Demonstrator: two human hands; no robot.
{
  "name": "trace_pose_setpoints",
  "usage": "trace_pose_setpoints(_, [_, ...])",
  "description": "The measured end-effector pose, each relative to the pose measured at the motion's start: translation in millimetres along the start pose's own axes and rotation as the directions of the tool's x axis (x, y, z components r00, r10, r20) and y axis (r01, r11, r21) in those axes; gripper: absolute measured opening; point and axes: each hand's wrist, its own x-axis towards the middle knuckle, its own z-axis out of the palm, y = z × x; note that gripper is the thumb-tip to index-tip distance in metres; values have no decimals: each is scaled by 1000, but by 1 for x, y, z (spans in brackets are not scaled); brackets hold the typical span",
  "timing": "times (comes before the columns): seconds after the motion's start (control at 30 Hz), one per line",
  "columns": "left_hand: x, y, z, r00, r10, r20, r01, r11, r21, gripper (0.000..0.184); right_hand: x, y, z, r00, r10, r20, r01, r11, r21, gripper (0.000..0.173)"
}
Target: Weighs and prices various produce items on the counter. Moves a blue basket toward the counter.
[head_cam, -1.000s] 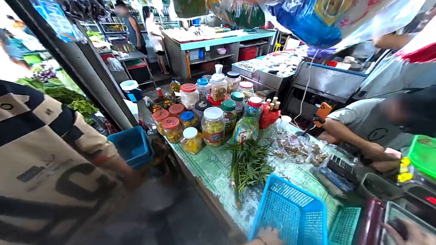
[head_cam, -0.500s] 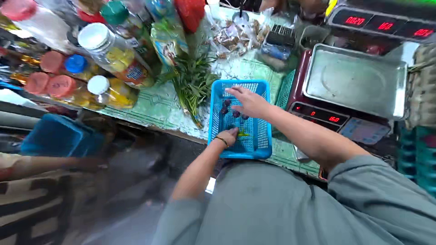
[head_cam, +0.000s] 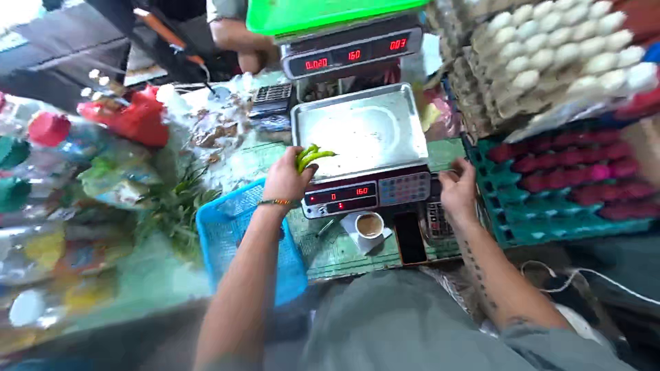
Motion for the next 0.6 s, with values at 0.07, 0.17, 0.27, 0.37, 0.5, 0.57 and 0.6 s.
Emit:
trace_pose_setpoints(0.07, [30,26,22,994,99,37,-101,992,80,62,-5,18,0,991,23,132,-27,999,31,49])
trace_pose_setpoints(0.17, [26,49,35,961,259,-98,-244,959,143,84,-9,25,9,992,-22,120,18,999,36,42])
trace_pose_setpoints(0.27, [-12,44,40,896,307,-320,-297,952,80,74,-9,22,19,1000,-8,23,8,1000,19,40])
trace_pose_setpoints(0.37, [-64,13,56,875,278,-396,-288,957,34,65,-10,26,16,998,-3,68,1,1000,29,43])
trace_pose_setpoints(0.5, [-127,-33,69,891,142,-432,-138,990,41,59,-15,41,18,988,-85,126,86,996,3,64])
trace_pose_setpoints(0.57, [-151,-49,74,894,45,-446,-39,999,22,58,-19,43,23,990,-105,95,108,994,-25,66])
trace_pose_setpoints(0.6, [-160,-57,77,892,-2,-452,7,1000,9,58,-20,42,23,989,-107,100,112,992,-49,67])
